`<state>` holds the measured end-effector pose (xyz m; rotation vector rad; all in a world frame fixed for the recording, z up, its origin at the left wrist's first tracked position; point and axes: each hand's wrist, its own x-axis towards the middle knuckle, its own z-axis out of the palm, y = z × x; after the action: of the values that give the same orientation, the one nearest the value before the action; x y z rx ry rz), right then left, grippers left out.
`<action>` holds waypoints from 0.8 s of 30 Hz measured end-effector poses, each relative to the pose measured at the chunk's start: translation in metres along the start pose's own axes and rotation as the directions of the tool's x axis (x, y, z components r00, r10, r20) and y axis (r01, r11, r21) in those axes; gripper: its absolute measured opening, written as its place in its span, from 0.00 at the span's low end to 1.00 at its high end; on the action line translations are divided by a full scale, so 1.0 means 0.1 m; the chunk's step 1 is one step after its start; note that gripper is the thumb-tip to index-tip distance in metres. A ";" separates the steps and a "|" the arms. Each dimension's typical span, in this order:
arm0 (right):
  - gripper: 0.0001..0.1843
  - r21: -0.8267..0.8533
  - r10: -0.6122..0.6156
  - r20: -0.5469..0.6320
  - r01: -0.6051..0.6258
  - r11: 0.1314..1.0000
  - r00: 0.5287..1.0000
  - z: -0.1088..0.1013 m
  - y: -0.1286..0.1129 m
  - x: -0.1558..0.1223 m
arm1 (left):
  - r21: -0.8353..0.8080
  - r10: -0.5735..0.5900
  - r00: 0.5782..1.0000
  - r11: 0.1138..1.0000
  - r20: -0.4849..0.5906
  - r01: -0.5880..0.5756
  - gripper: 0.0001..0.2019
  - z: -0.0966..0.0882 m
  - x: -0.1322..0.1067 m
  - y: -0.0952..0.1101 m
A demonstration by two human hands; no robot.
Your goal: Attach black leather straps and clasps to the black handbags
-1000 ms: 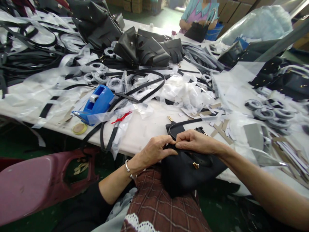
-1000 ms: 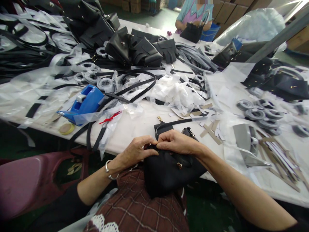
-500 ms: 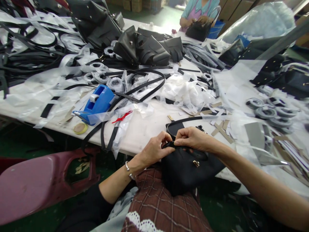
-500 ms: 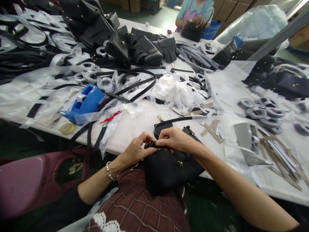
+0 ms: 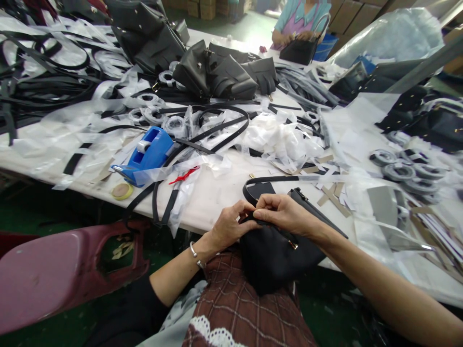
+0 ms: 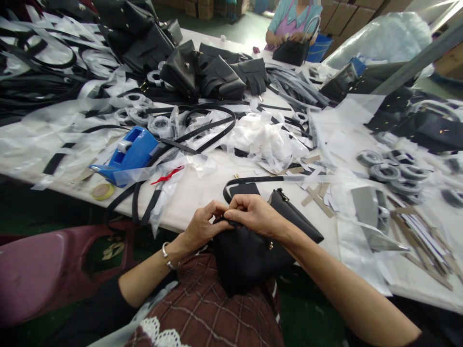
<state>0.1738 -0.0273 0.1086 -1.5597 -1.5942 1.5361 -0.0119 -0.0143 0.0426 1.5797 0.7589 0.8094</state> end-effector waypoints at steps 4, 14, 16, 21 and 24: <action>0.14 -0.144 0.039 -0.025 -0.042 0.989 0.999 -0.06 0.02 0.01 | 0.033 -0.019 1.000 0.999 -0.001 0.019 0.12 -0.03 -0.02 0.03; 0.13 0.000 -0.010 0.035 0.010 1.000 0.999 0.06 0.02 0.03 | 0.108 0.033 0.995 0.993 0.099 -0.044 0.09 -0.16 -0.04 0.00; 0.13 -0.041 -0.023 0.016 0.024 0.999 1.000 0.05 0.03 0.03 | 0.076 0.023 0.998 0.997 0.058 -0.027 0.10 -0.13 -0.03 0.00; 0.12 -0.217 0.017 -0.040 -0.025 0.976 0.999 -0.02 0.11 0.04 | 0.024 -0.022 0.991 1.000 0.129 0.019 0.11 -0.14 -0.01 0.05; 0.13 -0.145 0.016 -0.028 -0.020 0.989 0.999 0.00 0.14 0.05 | 0.060 0.001 0.985 0.998 0.170 -0.011 0.11 -0.19 -0.02 0.05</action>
<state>0.1783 -0.0260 0.0939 -1.6681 -1.7147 1.4296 -0.0284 -0.0065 0.0492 1.6827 0.6608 0.6510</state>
